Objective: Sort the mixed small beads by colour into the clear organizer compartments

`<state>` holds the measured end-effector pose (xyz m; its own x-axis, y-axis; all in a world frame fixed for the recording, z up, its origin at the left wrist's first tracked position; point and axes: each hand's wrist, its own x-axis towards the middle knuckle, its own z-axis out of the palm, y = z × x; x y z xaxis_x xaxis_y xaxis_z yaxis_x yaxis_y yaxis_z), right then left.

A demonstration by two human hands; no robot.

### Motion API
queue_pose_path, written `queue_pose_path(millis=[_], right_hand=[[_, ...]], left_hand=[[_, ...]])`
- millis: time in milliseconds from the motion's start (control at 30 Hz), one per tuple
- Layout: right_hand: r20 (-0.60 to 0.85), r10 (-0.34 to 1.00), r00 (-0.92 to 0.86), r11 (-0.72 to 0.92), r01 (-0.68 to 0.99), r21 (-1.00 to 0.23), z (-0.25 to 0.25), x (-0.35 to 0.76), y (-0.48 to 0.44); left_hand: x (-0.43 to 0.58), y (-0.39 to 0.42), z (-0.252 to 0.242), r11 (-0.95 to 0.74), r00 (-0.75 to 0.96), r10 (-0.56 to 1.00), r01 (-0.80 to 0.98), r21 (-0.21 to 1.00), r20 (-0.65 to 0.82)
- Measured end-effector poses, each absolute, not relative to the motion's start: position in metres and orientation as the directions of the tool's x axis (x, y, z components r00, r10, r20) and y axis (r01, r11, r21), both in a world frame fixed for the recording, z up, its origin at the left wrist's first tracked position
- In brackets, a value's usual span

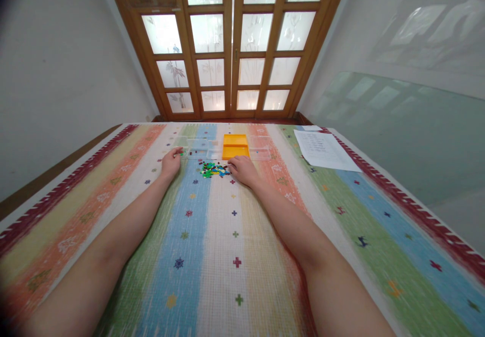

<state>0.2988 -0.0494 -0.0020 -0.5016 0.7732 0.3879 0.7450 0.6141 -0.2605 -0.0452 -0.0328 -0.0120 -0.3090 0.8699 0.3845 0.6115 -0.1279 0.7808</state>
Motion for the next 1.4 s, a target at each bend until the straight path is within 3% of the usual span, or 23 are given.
queue_pose_path(millis=[200, 433, 567, 933, 1167, 1400], right_hand=[[0.391, 0.771, -0.502, 0.615, 0.746, -0.255, 0.000, 0.299, -0.051], [0.380, 0.780, -0.498, 0.606, 0.752, -0.259, 0.002, 0.297, -0.052], [0.387, 0.773, -0.503, 0.614, 0.748, -0.253, 0.001, 0.297, -0.051], [0.372, 0.777, -0.508, 0.611, 0.751, -0.251, 0.001, 0.298, -0.051], [0.378, 0.777, -0.503, 0.609, 0.752, -0.252, -0.001, 0.298, -0.049], [0.394, 0.768, -0.505, 0.618, 0.745, -0.250, -0.002, 0.299, -0.049]], left_hand=[[-0.034, -0.044, -0.007, -0.211, -0.106, 0.879, 0.788, 0.579, 0.464], [-0.007, -0.057, -0.001, -0.430, 0.296, 0.884, 0.818, 0.382, 0.362], [-0.005, -0.057, -0.001, -0.450, 0.323, 0.871, 0.826, 0.339, 0.370], [-0.009, -0.054, -0.004, -0.368, 0.221, 0.898, 0.850, 0.377, 0.379], [-0.013, -0.051, -0.007, -0.285, 0.033, 0.914, 0.764, 0.579, 0.405], [-0.020, -0.044, -0.009, -0.208, -0.126, 0.912, 0.677, 0.706, 0.390]])
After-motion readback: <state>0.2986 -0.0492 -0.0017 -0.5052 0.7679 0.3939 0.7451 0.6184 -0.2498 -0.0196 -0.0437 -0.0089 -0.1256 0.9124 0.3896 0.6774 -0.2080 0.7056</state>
